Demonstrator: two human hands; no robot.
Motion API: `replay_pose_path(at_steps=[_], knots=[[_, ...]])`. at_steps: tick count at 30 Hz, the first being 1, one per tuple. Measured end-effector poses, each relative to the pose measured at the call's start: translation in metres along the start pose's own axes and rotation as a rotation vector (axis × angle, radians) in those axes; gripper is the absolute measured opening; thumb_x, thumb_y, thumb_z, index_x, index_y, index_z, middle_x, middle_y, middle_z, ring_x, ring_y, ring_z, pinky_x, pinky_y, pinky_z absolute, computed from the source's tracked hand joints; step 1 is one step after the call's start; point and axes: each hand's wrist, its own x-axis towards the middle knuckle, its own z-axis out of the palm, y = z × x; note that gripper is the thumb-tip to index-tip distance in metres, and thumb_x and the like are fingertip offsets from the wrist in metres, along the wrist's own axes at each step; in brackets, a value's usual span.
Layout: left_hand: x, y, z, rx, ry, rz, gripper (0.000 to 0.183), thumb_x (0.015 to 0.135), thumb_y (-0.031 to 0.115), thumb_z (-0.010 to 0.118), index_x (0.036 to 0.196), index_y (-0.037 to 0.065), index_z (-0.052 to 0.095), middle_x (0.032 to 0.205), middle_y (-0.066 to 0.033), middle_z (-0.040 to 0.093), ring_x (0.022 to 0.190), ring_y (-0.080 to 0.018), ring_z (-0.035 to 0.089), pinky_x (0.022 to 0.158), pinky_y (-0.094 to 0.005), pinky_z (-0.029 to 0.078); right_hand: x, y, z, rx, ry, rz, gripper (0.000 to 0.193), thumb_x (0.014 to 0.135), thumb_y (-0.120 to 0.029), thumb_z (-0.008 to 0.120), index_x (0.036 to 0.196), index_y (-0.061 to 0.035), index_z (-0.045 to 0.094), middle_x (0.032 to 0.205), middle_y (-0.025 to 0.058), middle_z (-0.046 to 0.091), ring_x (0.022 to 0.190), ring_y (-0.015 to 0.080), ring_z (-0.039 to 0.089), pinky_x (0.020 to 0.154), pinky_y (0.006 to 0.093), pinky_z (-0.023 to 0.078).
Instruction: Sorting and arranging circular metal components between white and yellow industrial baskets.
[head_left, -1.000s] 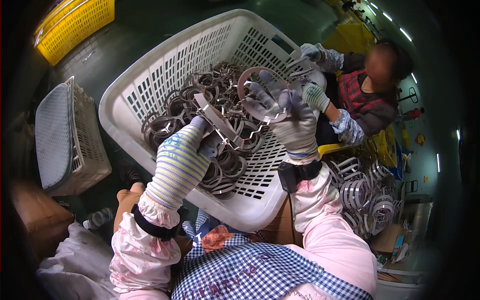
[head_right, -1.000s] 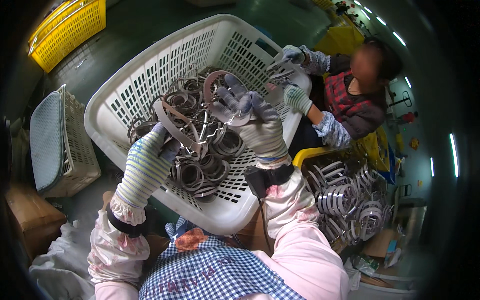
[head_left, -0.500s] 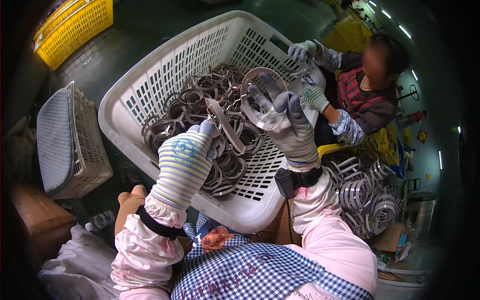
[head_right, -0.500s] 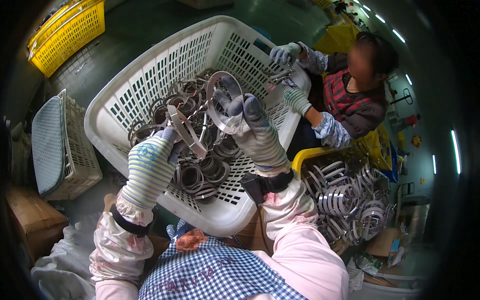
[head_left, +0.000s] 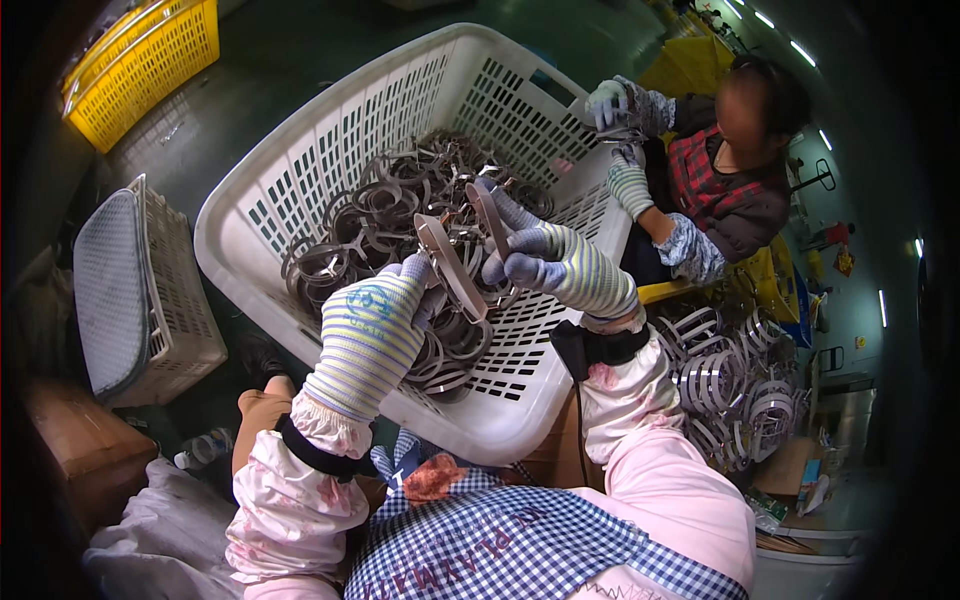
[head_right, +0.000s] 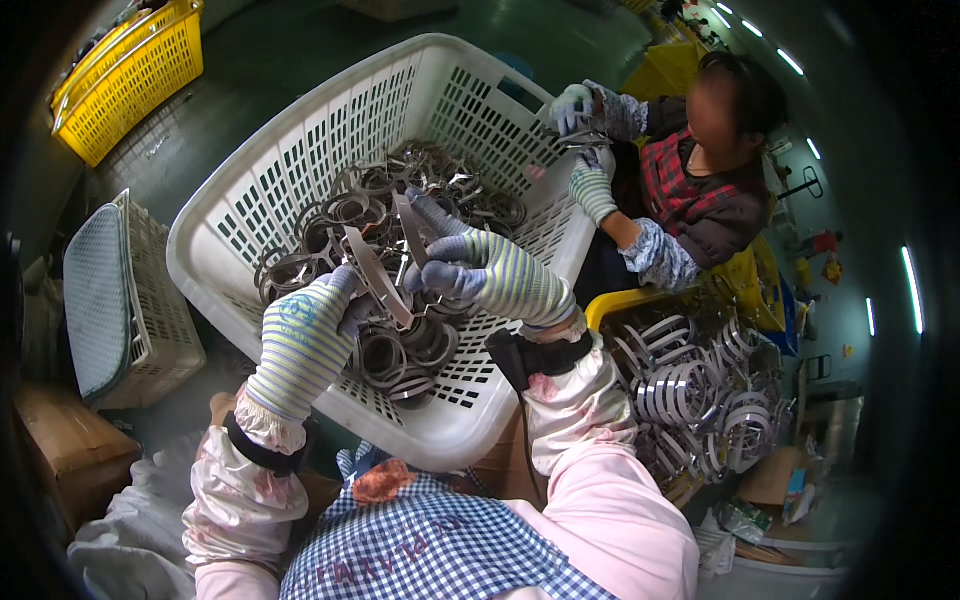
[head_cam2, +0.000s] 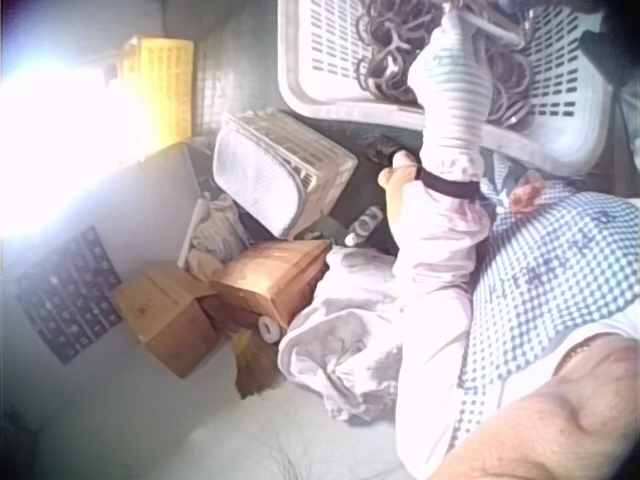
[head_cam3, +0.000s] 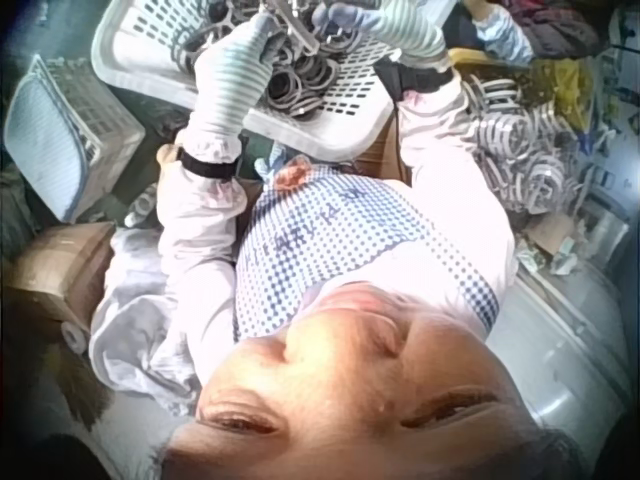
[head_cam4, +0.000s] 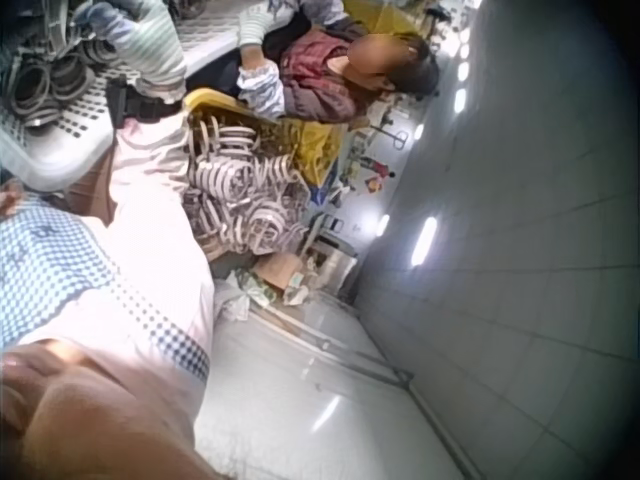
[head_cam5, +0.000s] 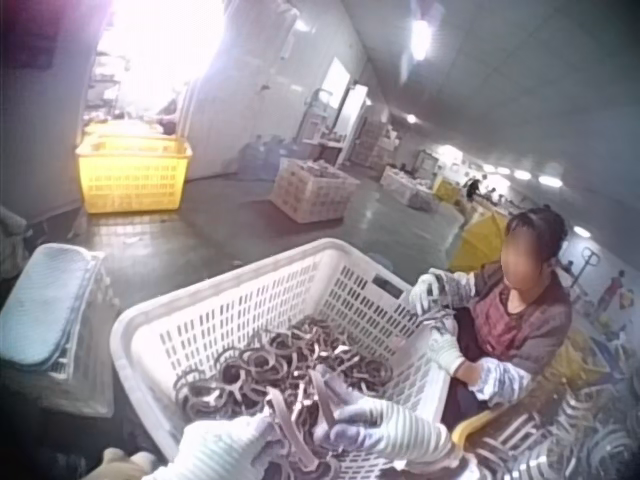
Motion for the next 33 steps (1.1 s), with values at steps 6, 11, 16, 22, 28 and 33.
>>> replay_pose_path(at_steps=[6, 11, 16, 22, 28, 33], knots=[[0.000, 0.000, -0.002, -0.044, -0.013, -0.048, 0.028, 0.086, 0.013, 0.069, 0.114, 0.011, 0.064, 0.085, -0.0142, 0.068, 0.079, -0.0372, 0.066, 0.066, -0.0437, 0.052, 0.004, 0.007, 0.003, 0.091, -0.054, 0.005, 0.026, 0.097, -0.027, 0.067, 0.107, -0.0040, 0.074, 0.103, 0.0007, 0.071, 0.090, 0.0050, 0.060, 0.082, 0.0209, 0.048], [0.000, -0.004, -0.001, -0.039, -0.057, -0.056, 0.027, 0.086, 0.012, 0.070, 0.113, 0.011, 0.064, 0.088, -0.0147, 0.069, 0.082, -0.0373, 0.067, 0.068, -0.0431, 0.053, 0.001, 0.007, -0.003, 0.146, -0.074, 0.060, 0.036, 0.097, -0.034, 0.065, 0.118, -0.0044, 0.069, 0.132, 0.0101, 0.060, 0.116, 0.0112, 0.056, 0.088, 0.0241, 0.047], [0.003, -0.002, -0.006, -0.101, -0.073, -0.124, 0.026, 0.086, 0.012, 0.070, 0.112, 0.009, 0.065, 0.090, -0.0175, 0.069, 0.086, -0.0384, 0.067, 0.070, -0.0427, 0.054, 0.006, 0.009, -0.008, 0.135, 0.059, -0.147, 0.067, 0.095, -0.062, 0.048, 0.126, -0.0039, 0.063, 0.149, 0.0128, 0.044, 0.135, 0.0244, 0.045, 0.112, 0.0389, 0.037], [0.002, -0.022, 0.017, -0.891, 0.013, -0.506, 0.028, 0.095, -0.001, 0.059, 0.123, -0.004, 0.059, 0.107, -0.0022, 0.068, 0.095, -0.0074, 0.060, 0.078, -0.0227, 0.050, 0.005, 0.003, 0.005, 0.205, 0.086, -0.266, 0.108, 0.080, -0.052, 0.077, 0.160, -0.0188, 0.013, 0.163, 0.0131, 0.018, 0.147, 0.0350, 0.027, 0.117, 0.0439, 0.030], [0.008, -0.006, 0.008, -0.999, -0.040, -0.623, 0.041, 0.094, 0.019, 0.069, 0.125, -0.006, 0.058, 0.104, -0.0058, 0.069, 0.092, -0.0091, 0.059, 0.082, -0.0242, 0.049, 0.025, 0.015, 0.045, -0.075, 0.400, -0.366, 0.095, 0.078, -0.041, 0.084, 0.151, -0.0045, 0.037, 0.149, 0.0192, 0.045, 0.136, 0.0248, 0.044, 0.112, 0.0382, 0.036], [0.006, -0.010, 0.008, -1.113, -0.079, -0.694, 0.035, 0.095, 0.021, 0.068, 0.121, -0.003, 0.061, 0.099, -0.0020, 0.068, 0.088, -0.0068, 0.058, 0.078, -0.0222, 0.049, 0.018, -0.002, 0.054, -0.147, 0.380, -0.181, 0.086, 0.078, -0.040, 0.084, 0.143, 0.0015, 0.046, 0.144, 0.0186, 0.051, 0.133, 0.0237, 0.047, 0.113, 0.0373, 0.035]])
